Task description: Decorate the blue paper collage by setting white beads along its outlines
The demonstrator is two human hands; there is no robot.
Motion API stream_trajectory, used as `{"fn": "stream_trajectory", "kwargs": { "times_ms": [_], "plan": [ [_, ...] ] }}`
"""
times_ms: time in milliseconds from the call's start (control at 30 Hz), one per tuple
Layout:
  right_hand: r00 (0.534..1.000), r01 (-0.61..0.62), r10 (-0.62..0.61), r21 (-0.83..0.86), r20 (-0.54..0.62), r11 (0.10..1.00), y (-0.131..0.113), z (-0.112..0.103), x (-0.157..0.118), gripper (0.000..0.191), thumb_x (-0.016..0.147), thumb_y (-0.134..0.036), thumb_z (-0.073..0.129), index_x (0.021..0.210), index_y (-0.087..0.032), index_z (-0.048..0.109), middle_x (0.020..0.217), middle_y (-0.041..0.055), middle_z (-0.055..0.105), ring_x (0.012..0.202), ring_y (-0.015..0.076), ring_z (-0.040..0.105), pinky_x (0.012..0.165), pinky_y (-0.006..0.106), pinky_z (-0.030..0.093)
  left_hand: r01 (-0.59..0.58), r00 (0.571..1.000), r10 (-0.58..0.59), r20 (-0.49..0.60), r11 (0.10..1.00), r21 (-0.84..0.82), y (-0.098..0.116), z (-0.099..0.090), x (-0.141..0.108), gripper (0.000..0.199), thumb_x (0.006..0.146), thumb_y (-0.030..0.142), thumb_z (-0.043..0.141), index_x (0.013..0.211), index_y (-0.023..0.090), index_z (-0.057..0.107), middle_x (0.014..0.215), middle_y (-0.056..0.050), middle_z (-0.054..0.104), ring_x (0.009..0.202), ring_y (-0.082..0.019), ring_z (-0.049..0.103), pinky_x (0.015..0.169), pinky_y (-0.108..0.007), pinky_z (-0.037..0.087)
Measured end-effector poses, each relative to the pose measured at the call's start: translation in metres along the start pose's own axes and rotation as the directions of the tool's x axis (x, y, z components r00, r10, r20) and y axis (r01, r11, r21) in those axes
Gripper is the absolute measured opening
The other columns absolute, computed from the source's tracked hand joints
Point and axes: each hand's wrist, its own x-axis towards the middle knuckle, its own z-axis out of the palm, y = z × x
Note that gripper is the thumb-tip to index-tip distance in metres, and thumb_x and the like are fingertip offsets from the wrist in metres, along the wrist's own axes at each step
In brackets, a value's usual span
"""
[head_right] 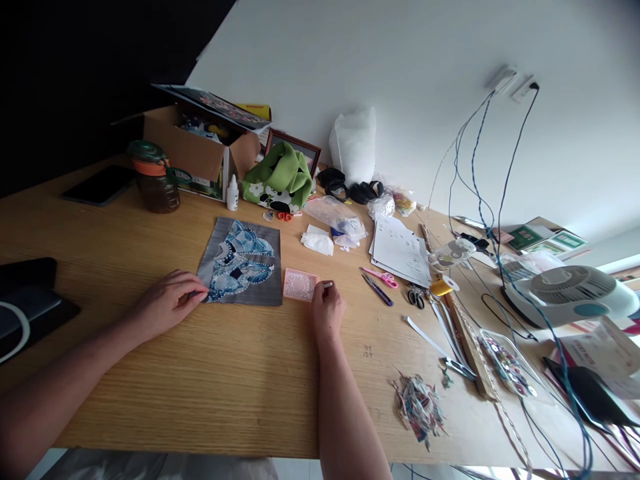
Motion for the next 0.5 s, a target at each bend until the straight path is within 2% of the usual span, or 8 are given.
{"fn": "stream_trajectory", "kwargs": {
  "times_ms": [500],
  "plan": [
    [0.999,0.024,-0.024,-0.018,0.031,1.0,-0.0065,-0.0017,-0.0008,0.028,0.085,-0.035,0.042,0.063,-0.022,0.056,0.06,0.0034,0.063,0.056,0.0174,0.054,0.059,0.027,0.033,0.014,1.0,-0.014,0.014,1.0,0.004,0.0007,-0.0016,0.0009,0.028,0.097,0.032,0.048,0.084,0.018,0.069,0.087,-0.005,0.067,0.085,-0.02,0.061,0.076,-0.032,0.048]
  ]
}}
